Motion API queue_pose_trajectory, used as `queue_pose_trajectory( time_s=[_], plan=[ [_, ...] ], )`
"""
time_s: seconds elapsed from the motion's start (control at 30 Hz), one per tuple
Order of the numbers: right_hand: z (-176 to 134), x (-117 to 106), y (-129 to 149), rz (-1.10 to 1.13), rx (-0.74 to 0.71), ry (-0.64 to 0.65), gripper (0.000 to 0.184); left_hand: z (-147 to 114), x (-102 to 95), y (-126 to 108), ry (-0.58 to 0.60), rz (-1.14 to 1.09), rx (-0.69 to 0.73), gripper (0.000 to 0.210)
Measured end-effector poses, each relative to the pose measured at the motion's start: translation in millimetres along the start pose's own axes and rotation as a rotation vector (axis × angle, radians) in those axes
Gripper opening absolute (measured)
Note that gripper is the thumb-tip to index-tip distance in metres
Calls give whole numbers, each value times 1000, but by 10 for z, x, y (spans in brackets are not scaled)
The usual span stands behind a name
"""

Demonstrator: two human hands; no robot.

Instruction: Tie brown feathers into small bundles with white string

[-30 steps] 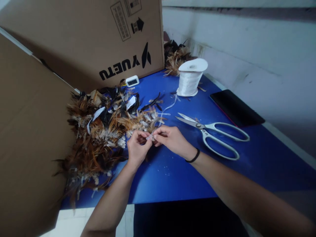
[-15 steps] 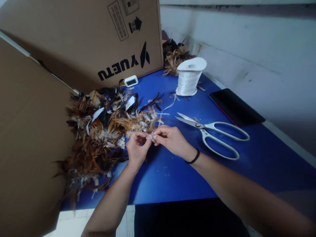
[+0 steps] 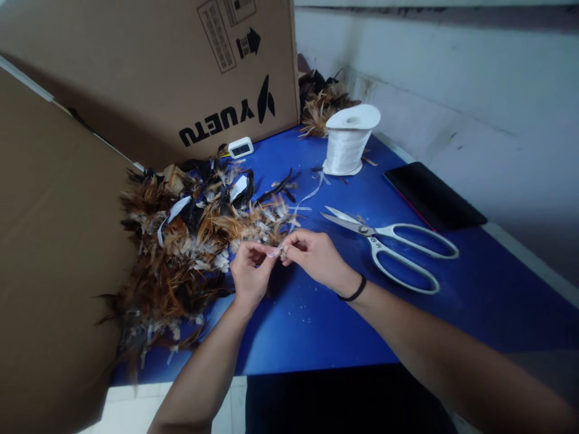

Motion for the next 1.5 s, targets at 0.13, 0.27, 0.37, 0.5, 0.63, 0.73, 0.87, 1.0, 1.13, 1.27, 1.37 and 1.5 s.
queue_pose_trajectory(
  time_s=[0.13,0.27,0.37,0.5,0.63,0.73,0.87,1.0,1.13,1.27,1.37,1.5],
  plan=[
    [9,6,-29,80,55,6,5,11,-16,27,-5,-49,-43,26],
    [12,6,-35,101,75,11,5,13,-16,42,-3,-75,-67,27],
    [17,13,-52,139,92,13,5,11,5,39,20,-104,-70,27],
    [19,33,-77,193,128,22,5,12,20,-3,34,-128,-41,23],
    [10,32,-69,212,142,23,4,22,39,-13,56,-192,-31,22],
    [-2,13,-48,199,124,14,4,32,14,7,36,-224,-34,24],
    [-13,-18,14,154,56,-4,3,36,-31,21,-9,-266,-34,27],
    [-19,-46,83,90,-26,-22,5,37,-39,-4,-28,-348,-26,33],
    [-38,-114,211,-53,-145,-77,7,54,-51,66,-62,-429,-116,36],
    [-152,-130,542,-267,-449,-110,12,73,-83,190,-98,-433,-235,38],
    [-260,-45,695,-457,-637,-79,24,69,-82,231,-81,-409,-275,40],
    [-311,44,691,-694,-728,-78,16,38,-29,240,-17,-412,-303,38]
  ],
)
Point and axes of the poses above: each hand's wrist, its own z-axis towards the middle knuckle, its own x-axis out of the palm, y = z × x, the point moved 9 cm from there along z, towards the middle knuckle, and after that the axes turned 10 degrees about -z, right-handed, at the moved point
